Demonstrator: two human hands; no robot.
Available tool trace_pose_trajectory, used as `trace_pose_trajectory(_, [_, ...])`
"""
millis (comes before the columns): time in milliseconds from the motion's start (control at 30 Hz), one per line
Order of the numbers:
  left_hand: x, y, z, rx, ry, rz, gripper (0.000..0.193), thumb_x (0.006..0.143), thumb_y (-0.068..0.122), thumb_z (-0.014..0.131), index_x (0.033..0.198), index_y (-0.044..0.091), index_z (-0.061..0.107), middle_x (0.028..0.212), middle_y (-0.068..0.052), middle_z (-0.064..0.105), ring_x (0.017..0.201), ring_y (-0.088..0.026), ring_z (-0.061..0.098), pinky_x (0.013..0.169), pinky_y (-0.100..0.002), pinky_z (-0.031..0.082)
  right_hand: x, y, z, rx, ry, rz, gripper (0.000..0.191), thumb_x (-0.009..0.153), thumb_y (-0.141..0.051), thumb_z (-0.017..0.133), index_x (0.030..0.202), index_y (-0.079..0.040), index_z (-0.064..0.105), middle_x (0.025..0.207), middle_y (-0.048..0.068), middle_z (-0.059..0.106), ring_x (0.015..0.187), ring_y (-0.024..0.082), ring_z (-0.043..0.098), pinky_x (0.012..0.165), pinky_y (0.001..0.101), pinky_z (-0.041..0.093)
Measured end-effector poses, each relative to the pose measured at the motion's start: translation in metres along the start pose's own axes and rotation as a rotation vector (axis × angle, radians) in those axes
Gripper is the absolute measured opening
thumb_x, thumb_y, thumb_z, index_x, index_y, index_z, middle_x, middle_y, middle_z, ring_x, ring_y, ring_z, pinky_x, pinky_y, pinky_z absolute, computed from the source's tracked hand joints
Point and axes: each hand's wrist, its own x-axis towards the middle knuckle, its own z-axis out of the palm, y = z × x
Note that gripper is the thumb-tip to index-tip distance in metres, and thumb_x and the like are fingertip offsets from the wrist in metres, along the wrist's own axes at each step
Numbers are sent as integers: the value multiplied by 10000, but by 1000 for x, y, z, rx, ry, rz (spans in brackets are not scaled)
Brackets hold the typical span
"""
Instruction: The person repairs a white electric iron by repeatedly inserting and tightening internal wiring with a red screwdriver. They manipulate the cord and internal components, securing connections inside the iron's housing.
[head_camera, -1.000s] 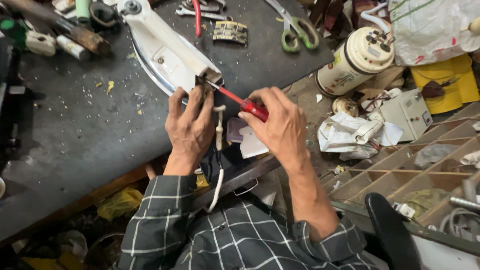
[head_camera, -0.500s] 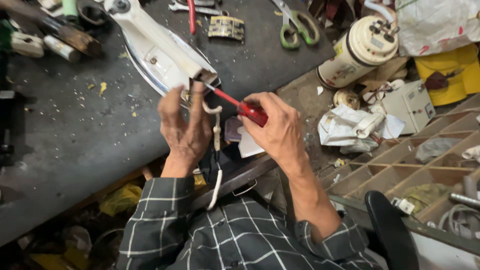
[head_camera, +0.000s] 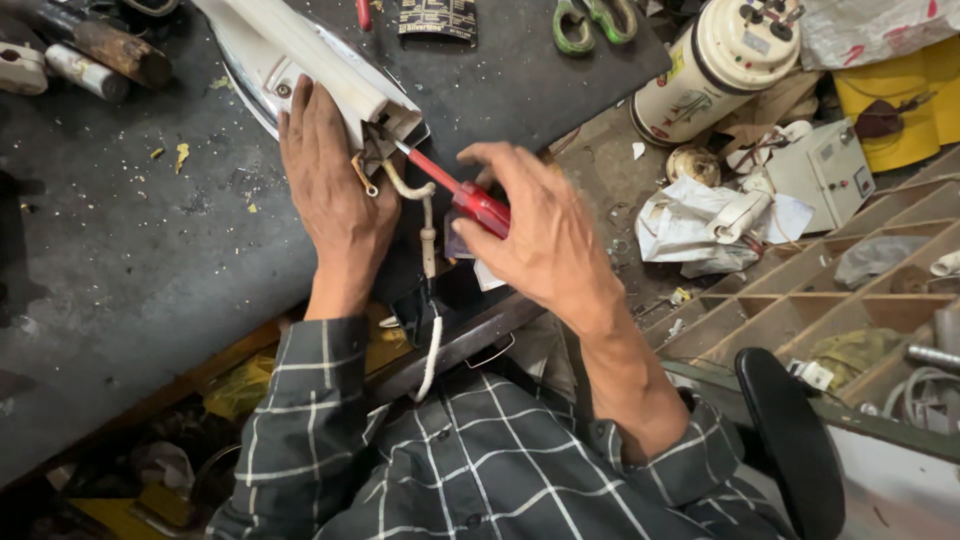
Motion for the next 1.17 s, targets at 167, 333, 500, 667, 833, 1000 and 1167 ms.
trace_pose_trajectory(167, [10, -12, 1, -63, -28, 77, 818, 883, 194, 869, 1510, -45, 401, 1515, -263, 489, 1502, -427, 392, 1296, -554, 256, -3, -9, 2, -256, 110, 58, 307, 888, -248, 802, 1153, -123, 709, 933, 85, 775, 828, 292, 735, 704, 415, 543])
trace_pose_trajectory(333, [8, -11, 1, -31, -33, 84, 813, 875, 111, 808, 1542, -49, 373, 1535, -258, 485, 1534, -421, 379, 1322, -556, 236, 1, -6, 6, -139, -59, 181, 308, 977, -291, 756, 1195, -81, 699, 846, 106, 740, 777, 310, 716, 700, 426, 535])
trace_pose_trajectory(500, [8, -9, 1, -58, -28, 84, 800, 903, 139, 810, 1541, -56, 368, 1534, -264, 480, 1533, -424, 372, 1318, -560, 234, 1, -2, 5, -118, 71, 80, 361, 899, -384, 712, 1028, -49, 674, 896, 93, 737, 795, 276, 727, 687, 399, 553])
trace_pose_trajectory(667, [10, -9, 1, -46, -39, 78, 736, 932, 120, 751, 1549, -46, 386, 1544, -243, 495, 1555, -418, 375, 1334, -553, 236, -2, -6, 13, -305, 3, 267, 240, 1000, -382, 753, 981, -143, 753, 799, 67, 730, 746, 320, 700, 658, 451, 509])
trace_pose_trajectory(833, [13, -8, 3, -52, -36, 74, 718, 930, 158, 746, 1519, -59, 396, 1514, -262, 501, 1525, -431, 384, 1314, -557, 238, 4, 0, 6, -185, 70, 81, 411, 851, -404, 770, 1018, -41, 676, 859, 97, 710, 737, 336, 693, 633, 442, 524])
trace_pose_trajectory(1000, [12, -9, 3, -49, -33, 71, 739, 932, 192, 781, 1514, -59, 400, 1504, -263, 502, 1518, -432, 387, 1311, -556, 238, -1, -2, 5, -265, 107, 102, 356, 919, -410, 700, 1020, -68, 701, 883, 106, 741, 752, 349, 709, 647, 466, 525])
trace_pose_trajectory(1167, [11, -8, 2, -51, -48, 53, 797, 904, 236, 805, 1512, -66, 387, 1525, -285, 472, 1502, -441, 372, 1282, -567, 229, 4, 2, 8, -277, -48, 241, 312, 1021, -406, 658, 1015, -104, 735, 825, 134, 749, 780, 393, 693, 698, 491, 527])
